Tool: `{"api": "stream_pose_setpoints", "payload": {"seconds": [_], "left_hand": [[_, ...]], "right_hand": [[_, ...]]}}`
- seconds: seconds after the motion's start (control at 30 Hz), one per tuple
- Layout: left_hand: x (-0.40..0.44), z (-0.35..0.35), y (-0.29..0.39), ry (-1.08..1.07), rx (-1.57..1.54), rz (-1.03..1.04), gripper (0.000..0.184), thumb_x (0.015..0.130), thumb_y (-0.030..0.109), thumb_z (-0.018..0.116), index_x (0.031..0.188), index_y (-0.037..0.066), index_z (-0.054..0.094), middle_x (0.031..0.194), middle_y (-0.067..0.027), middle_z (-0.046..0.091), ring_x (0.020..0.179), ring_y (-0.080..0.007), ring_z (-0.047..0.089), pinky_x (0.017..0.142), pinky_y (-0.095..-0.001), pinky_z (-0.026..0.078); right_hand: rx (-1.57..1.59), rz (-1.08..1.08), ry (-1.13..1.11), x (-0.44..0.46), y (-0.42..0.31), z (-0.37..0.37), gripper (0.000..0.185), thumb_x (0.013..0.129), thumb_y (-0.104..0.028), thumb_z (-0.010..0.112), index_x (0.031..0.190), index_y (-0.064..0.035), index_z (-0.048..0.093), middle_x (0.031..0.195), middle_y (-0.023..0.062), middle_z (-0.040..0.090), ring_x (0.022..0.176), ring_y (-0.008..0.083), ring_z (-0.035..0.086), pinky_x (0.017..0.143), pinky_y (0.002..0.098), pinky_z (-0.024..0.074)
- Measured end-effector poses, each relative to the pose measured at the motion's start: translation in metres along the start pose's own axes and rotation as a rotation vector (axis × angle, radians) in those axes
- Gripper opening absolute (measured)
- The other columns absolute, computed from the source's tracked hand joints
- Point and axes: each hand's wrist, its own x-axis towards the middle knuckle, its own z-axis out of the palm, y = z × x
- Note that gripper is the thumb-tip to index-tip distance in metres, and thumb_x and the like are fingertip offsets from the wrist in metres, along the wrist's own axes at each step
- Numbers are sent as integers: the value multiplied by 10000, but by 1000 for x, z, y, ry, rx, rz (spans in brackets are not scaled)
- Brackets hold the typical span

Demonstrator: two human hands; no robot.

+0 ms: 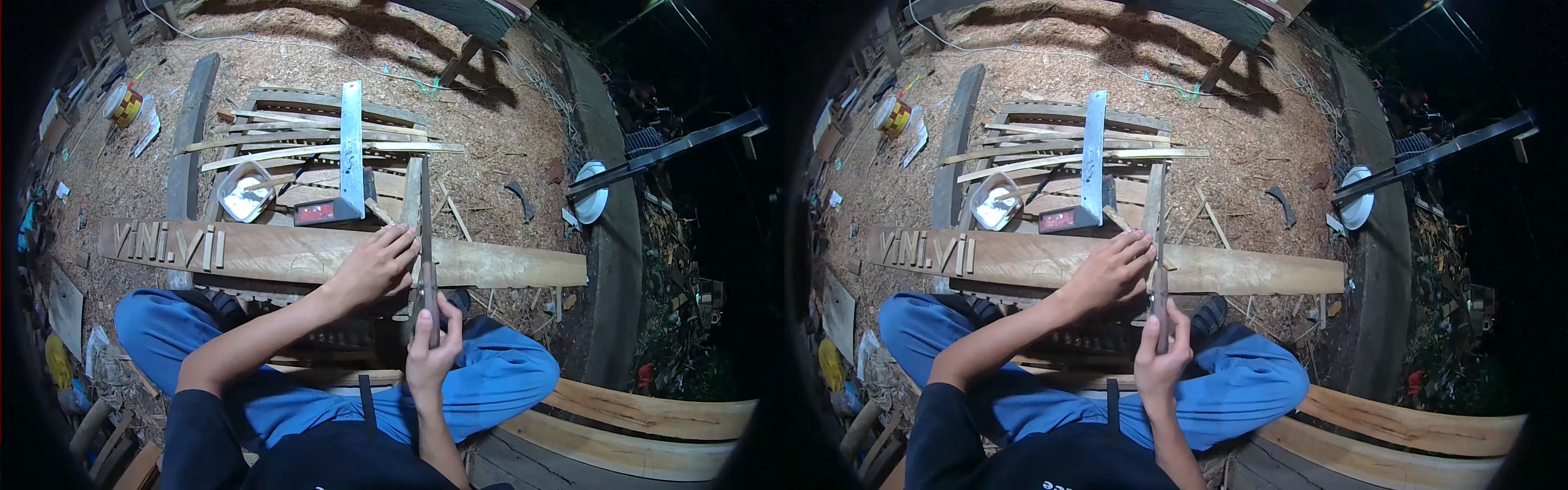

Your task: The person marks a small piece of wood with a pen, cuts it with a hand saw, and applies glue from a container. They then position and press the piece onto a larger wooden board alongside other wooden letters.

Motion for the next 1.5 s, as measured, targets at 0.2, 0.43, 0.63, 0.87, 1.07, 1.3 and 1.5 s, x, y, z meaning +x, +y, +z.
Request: {"api": "stream_pose_setpoints", "payload": {"seconds": [0.2,0.43,0.63,0.87,1.07,1.3,1.5], "left_hand": [[3,-1,3,-2,15,-11,573,888,241,756,1380,-12,607,1433,-209,601,1399,-380,521,1220,-482,416],[1,0,4,2,30,17,580,885,275,758,1357,-31,614,1426,-223,603,1396,-393,525,1222,-478,408],[0,5,-1,-11,25,5,574,899,241,741,1390,-21,598,1457,-212,587,1407,-393,516,1228,-479,406],[-2,3,0,-10,-29,8,588,889,237,749,1390,-29,597,1460,-220,582,1417,-399,507,1238,-475,397],[2,2,2,-8,-9,-17,585,889,259,755,1376,-30,606,1448,-221,585,1409,-399,508,1232,-473,405],[1,4,0,24,26,7,568,898,269,746,1360,-34,615,1431,-213,600,1387,-393,524,1205,-475,433],[3,-4,3,-9,7,-11,580,894,292,745,1344,-51,619,1426,-228,605,1392,-397,529,1220,-480,411]], "right_hand": [[1,-18,19,-20,4,-7,394,1052,-180,659,1351,68,598,1137,186,743,950,188,730,827,339,586],[35,55,12,-20,2,-6,371,1055,-166,651,1342,63,599,1080,179,725,839,142,678,749,325,567],[-25,-104,16,-21,9,-7,351,1082,-169,612,1371,24,559,908,43,658,601,41,525,506,213,388],[-38,45,-44,-2,-12,-15,383,1050,-151,652,1354,78,605,1124,166,733,895,141,678,780,301,566],[17,69,-12,-14,-4,-16,392,1052,-160,652,1359,78,598,1102,153,726,892,145,670,781,323,565],[59,101,13,-26,-7,-13,370,1051,-157,651,1343,67,606,1083,158,737,862,142,666,736,310,549],[45,47,0,-9,-6,-6,382,1053,-152,646,1361,68,593,1057,162,733,798,117,655,670,282,534]]}}
